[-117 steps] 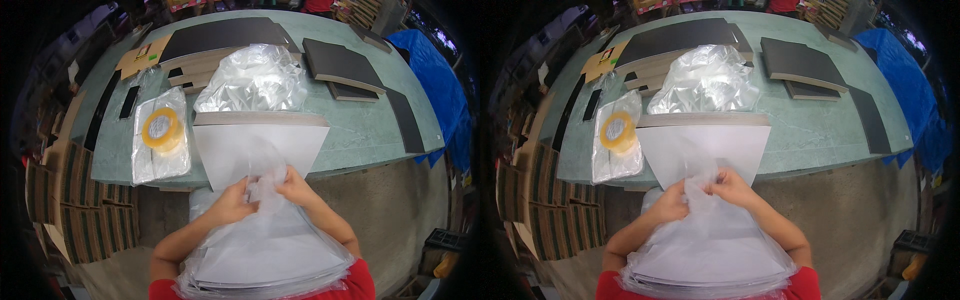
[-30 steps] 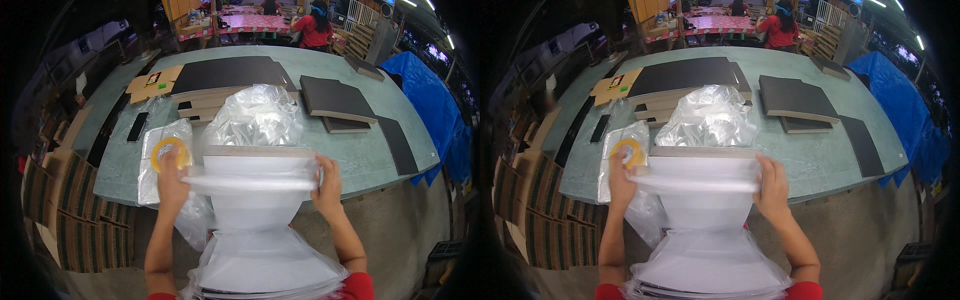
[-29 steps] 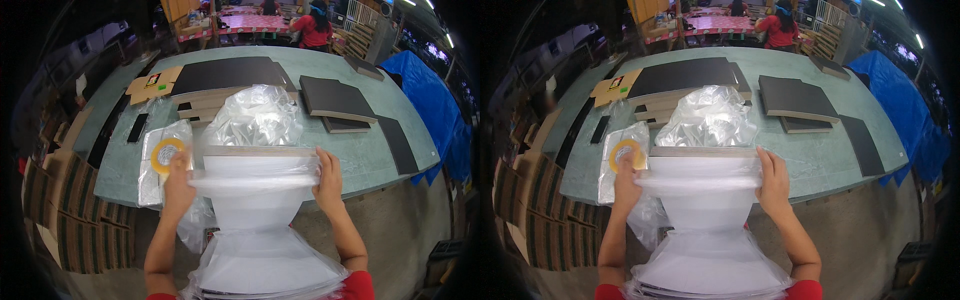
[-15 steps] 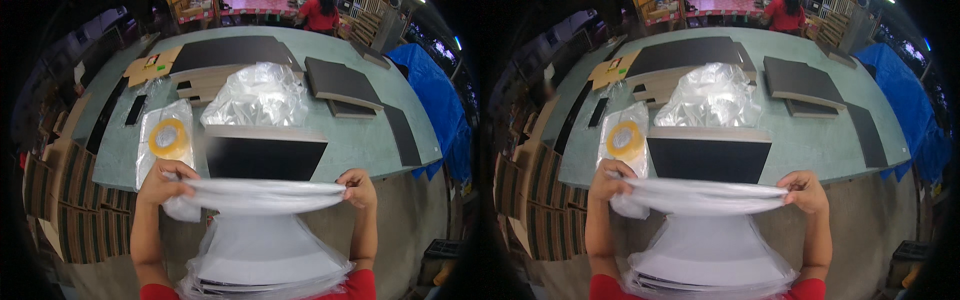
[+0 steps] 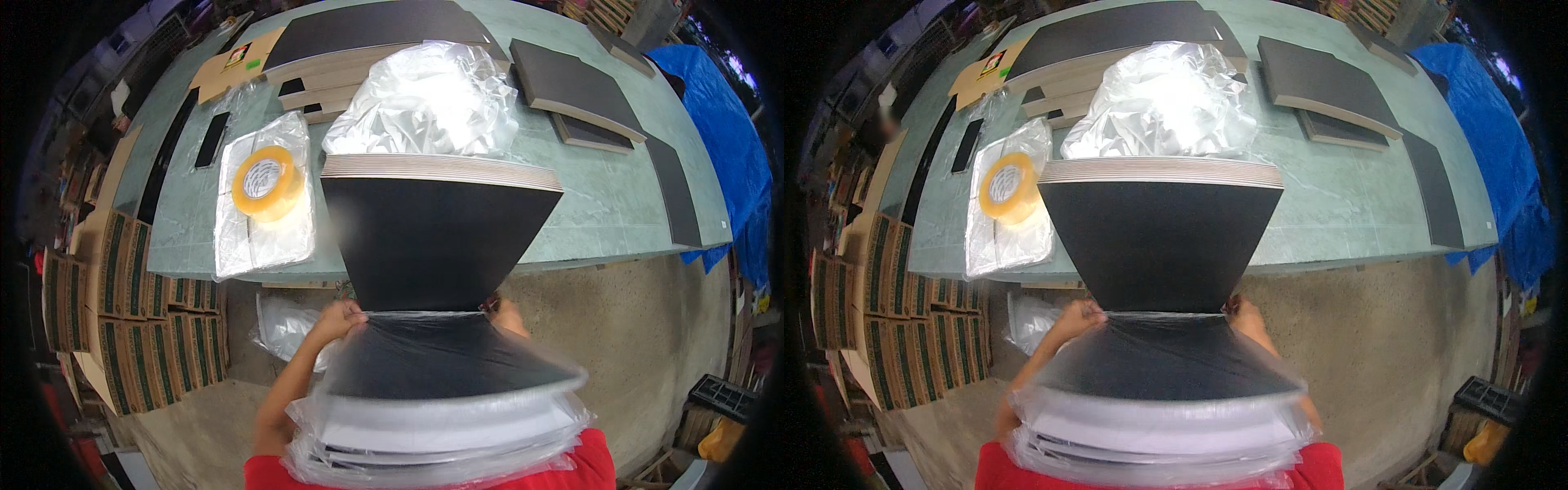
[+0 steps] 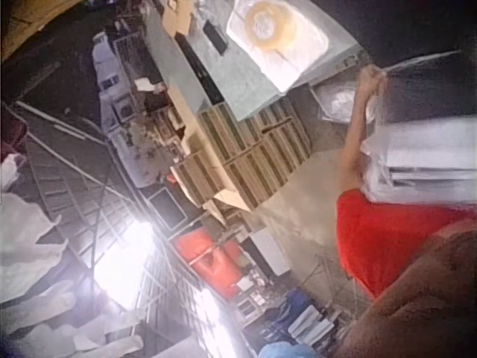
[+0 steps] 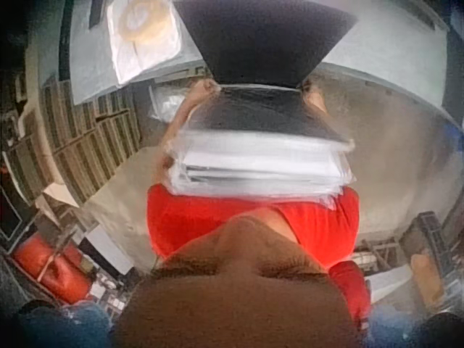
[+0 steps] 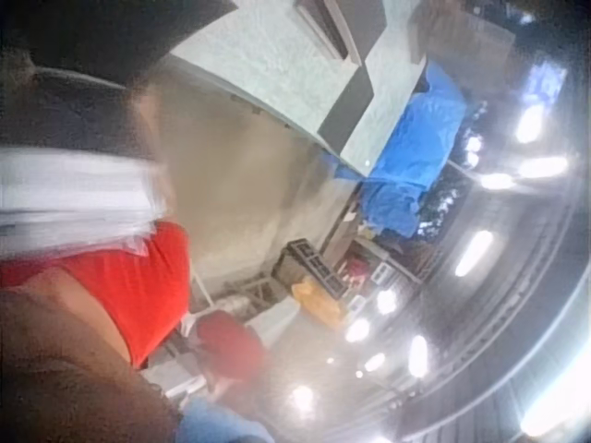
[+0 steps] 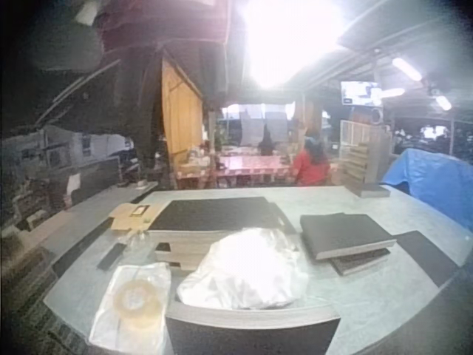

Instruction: The person wraps black books in plastic sheets by placing each book into a plastic sleeve and folding the edges.

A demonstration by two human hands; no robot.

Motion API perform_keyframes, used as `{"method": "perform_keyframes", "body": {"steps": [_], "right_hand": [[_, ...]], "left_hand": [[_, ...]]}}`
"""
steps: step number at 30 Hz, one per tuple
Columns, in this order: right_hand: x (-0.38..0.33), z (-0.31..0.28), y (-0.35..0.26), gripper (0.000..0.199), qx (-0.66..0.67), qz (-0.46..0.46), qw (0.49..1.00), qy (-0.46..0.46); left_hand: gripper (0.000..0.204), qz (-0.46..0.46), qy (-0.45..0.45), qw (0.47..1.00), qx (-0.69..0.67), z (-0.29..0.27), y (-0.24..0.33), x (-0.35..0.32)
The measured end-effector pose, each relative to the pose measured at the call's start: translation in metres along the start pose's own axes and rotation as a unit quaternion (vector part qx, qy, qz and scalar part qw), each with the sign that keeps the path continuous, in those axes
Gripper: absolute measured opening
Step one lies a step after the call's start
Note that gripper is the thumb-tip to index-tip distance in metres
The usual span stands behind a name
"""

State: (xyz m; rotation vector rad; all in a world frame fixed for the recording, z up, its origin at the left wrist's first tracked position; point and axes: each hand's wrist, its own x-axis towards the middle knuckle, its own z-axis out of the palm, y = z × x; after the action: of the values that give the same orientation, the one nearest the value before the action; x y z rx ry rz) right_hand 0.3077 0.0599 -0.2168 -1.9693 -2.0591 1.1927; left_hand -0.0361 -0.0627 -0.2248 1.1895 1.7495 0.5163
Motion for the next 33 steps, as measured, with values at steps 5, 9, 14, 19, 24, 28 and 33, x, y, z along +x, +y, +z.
{"method": "perform_keyframes", "body": {"steps": [5,9,14,19,24,28,33], "right_hand": [[-0.061,-0.144,-0.054,0.039,0.315,-0.319,0.808,-0.382],[-0.100,-0.110,-0.117,0.050,0.141,-0.549,0.612,-0.551],[-0.029,-0.013,-0.027,0.064,-0.061,-0.299,0.880,-0.363],[-0.022,-0.043,-0.124,0.057,0.002,-0.300,0.830,-0.471],[-0.041,-0.093,-0.176,0.018,0.413,-0.283,0.831,-0.243],[-0.044,-0.086,-0.150,0.027,0.395,-0.320,0.827,-0.240],[-0.041,-0.100,-0.123,0.045,0.233,-0.316,0.841,-0.373]], "left_hand": [[0.021,0.333,-0.189,0.921,-0.076,-0.090,0.197,-0.086],[0.023,0.344,-0.356,0.856,-0.147,-0.014,0.205,-0.102],[0.018,0.129,-0.125,0.976,0.123,0.052,0.069,0.001],[0.012,0.333,0.054,0.940,-0.056,0.037,0.191,0.007],[0.054,0.381,0.000,0.900,-0.214,-0.040,0.258,-0.012],[0.063,0.221,-0.033,0.880,-0.419,-0.063,0.232,-0.015],[0.048,0.223,0.018,0.920,-0.322,-0.067,0.218,-0.012]]}}
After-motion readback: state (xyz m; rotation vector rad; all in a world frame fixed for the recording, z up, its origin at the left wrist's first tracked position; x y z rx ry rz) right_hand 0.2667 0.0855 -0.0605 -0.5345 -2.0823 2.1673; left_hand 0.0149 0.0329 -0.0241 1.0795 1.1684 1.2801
